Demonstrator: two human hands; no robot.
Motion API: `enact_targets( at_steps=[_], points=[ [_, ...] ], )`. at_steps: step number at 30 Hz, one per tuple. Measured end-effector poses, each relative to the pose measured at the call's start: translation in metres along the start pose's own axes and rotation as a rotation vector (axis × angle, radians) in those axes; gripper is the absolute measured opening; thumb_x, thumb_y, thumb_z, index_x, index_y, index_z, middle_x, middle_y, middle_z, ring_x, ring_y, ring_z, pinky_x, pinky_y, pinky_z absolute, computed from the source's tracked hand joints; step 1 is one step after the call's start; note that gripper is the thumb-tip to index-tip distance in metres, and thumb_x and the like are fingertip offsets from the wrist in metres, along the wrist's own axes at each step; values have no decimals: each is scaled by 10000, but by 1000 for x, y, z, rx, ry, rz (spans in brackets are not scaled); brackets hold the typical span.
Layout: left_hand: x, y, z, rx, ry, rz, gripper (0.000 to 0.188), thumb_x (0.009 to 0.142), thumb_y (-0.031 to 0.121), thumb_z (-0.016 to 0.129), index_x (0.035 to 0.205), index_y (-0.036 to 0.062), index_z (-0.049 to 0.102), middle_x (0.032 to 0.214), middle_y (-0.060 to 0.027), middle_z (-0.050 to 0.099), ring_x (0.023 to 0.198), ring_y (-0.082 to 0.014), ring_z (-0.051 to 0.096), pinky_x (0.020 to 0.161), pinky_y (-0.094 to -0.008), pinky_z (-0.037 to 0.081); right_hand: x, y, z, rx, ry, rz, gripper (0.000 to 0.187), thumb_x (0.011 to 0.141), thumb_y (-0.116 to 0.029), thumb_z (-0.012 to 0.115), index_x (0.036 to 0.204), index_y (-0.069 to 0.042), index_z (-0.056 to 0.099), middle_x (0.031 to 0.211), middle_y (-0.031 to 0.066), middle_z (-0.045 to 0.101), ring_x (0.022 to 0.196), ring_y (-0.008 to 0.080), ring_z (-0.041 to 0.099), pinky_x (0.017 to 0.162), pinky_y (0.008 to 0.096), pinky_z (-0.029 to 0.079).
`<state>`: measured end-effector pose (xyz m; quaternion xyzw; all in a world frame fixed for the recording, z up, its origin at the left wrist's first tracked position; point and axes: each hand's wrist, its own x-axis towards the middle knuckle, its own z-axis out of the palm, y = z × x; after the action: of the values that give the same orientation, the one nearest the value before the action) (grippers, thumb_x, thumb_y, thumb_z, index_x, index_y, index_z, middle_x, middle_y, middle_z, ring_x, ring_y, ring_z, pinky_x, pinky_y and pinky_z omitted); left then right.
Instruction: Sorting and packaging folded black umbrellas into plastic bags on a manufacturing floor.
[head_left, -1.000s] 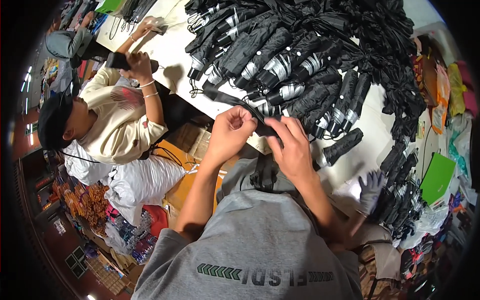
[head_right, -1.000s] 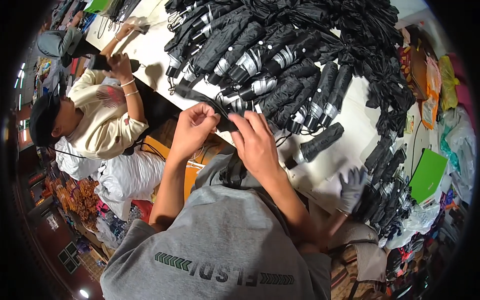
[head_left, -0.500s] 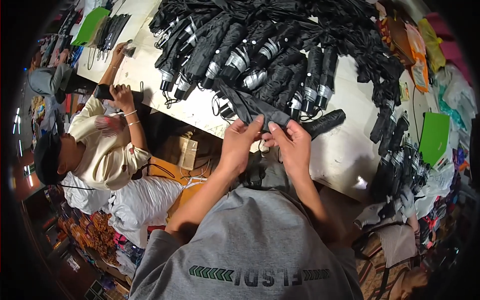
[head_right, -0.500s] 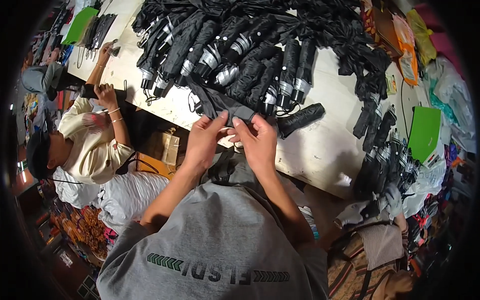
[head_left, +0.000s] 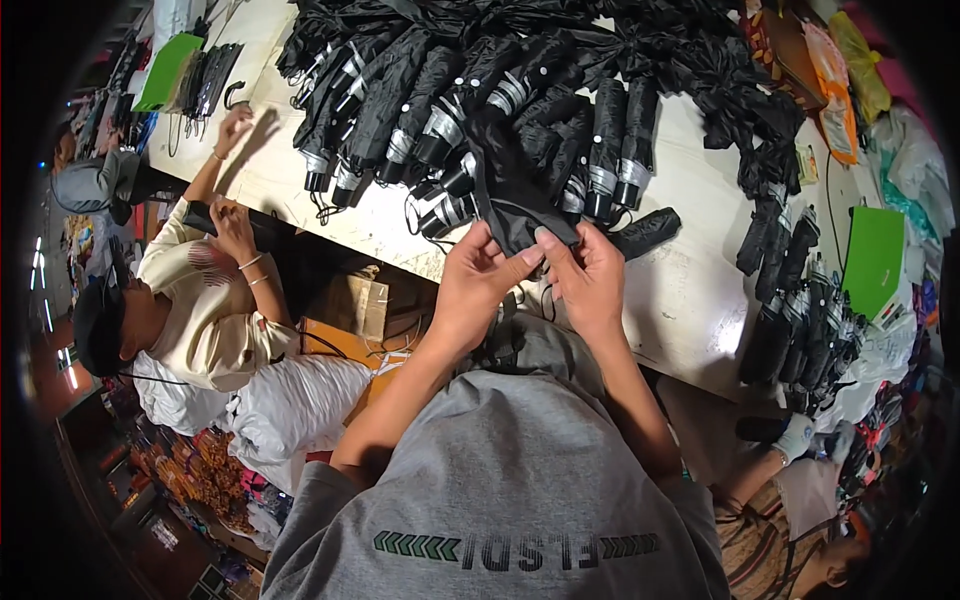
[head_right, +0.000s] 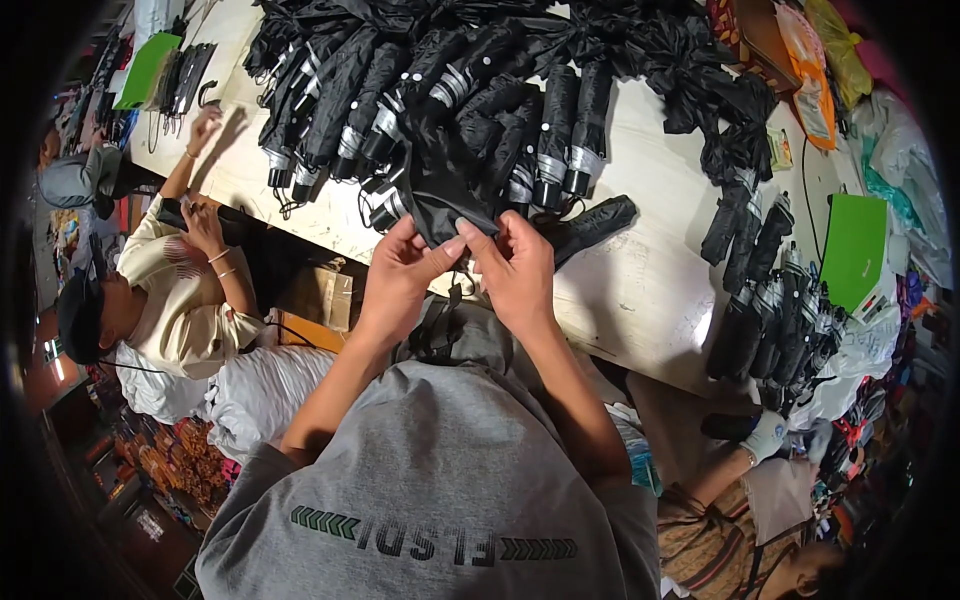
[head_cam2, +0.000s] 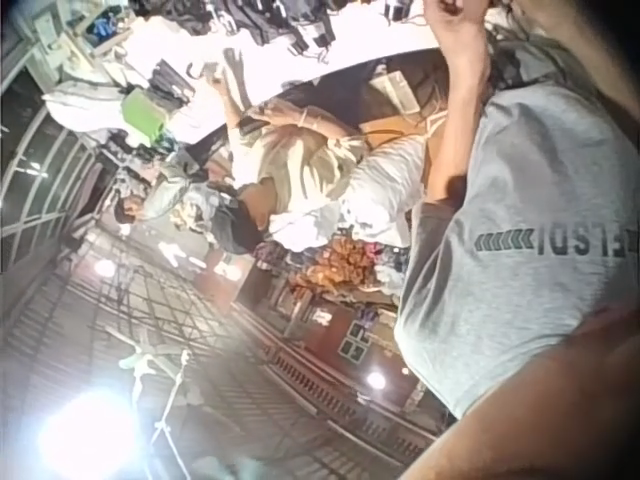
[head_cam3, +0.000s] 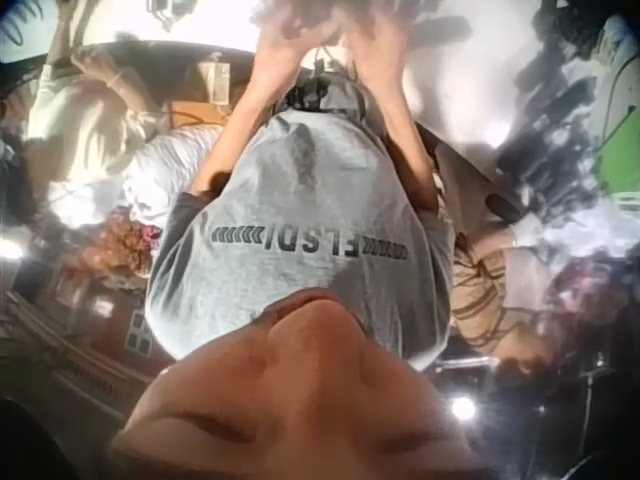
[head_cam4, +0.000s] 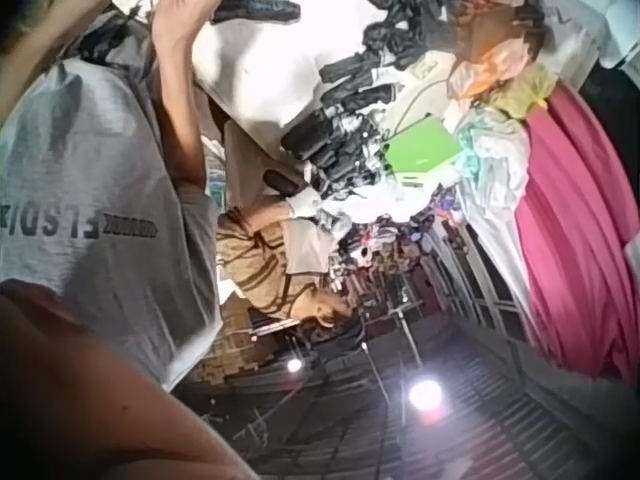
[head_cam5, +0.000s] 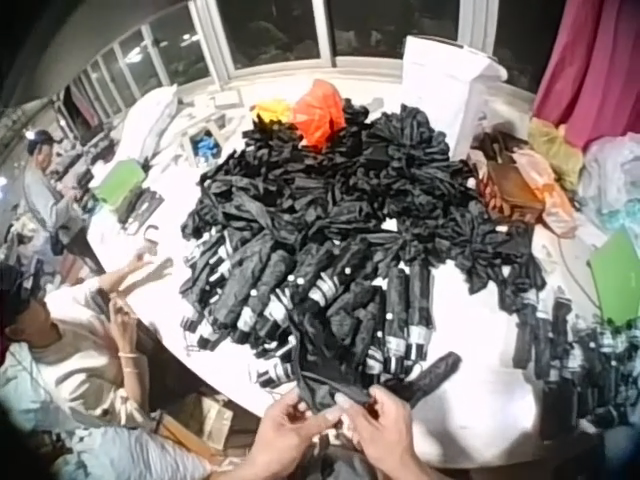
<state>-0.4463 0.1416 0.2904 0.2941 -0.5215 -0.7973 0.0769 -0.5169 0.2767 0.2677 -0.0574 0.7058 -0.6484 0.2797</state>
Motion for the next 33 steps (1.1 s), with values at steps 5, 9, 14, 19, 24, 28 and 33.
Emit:
enact_targets(
  at_steps=[5, 9, 14, 19, 24, 28, 33],
  points=[
    [2, 6, -10, -51, -66, -87, 52, 993, 26, 639, 945, 6, 642, 795, -22, 642, 668, -88, 588, 631, -260, 574, -4, 14, -22, -56, 20, -61, 237, 961, -196, 709, 862, -13, 595, 656, 44, 615, 493, 94, 529, 429, 229, 406],
    [6, 3, -16, -40, -126, -178, 64, 988, -6, 622, 927, 14, 631, 813, -37, 657, 682, -103, 604, 664, -268, 591, -12, 43, -43, 14, 31, 30, 317, 967, -291, 705, 873, 0, 622, 650, 50, 616, 489, 119, 557, 428, 245, 423],
    [12, 1, -19, -44, -81, 8, 54, 990, -24, 604, 1012, 3, 646, 869, -67, 699, 691, -132, 641, 688, -262, 600, -3, 86, -65, -350, 201, 585, 505, 936, -468, 705, 930, 34, 653, 683, 90, 636, 557, 156, 635, 494, 258, 483],
    [8, 13, -20, -243, -81, 14, 68, 991, -19, 611, 1049, 10, 633, 906, -83, 723, 686, -153, 665, 701, -238, 601, 17, 73, -54, -546, -38, 765, 580, 873, -513, 730, 906, 59, 641, 728, 142, 659, 642, 266, 688, 566, 349, 534],
    [5, 10, -36, -175, -122, -12, 199, 997, 9, 602, 1191, -24, 627, 979, -136, 724, 765, -190, 699, 767, -345, 627, -3, 87, -51, -996, 283, 404, 430, 845, -334, 700, 939, 77, 618, 773, 199, 675, 693, 408, 662, 699, 484, 542],
    [8, 5, -41, -186, -133, -22, 180, 998, 24, 610, 1168, -30, 637, 954, -114, 731, 752, -169, 712, 727, -300, 626, -30, 156, -80, -1281, 731, -62, 460, 845, -253, 653, 1154, 78, 571, 870, 237, 676, 737, 423, 644, 759, 497, 518],
    [18, 13, -38, -308, -235, -142, 128, 972, 5, 660, 1097, 13, 631, 937, -84, 738, 701, -86, 674, 689, -304, 638, -48, 121, -94, -723, 530, 138, 479, 845, -212, 658, 1227, 50, 536, 924, 227, 664, 784, 371, 638, 753, 453, 511]
  ],
)
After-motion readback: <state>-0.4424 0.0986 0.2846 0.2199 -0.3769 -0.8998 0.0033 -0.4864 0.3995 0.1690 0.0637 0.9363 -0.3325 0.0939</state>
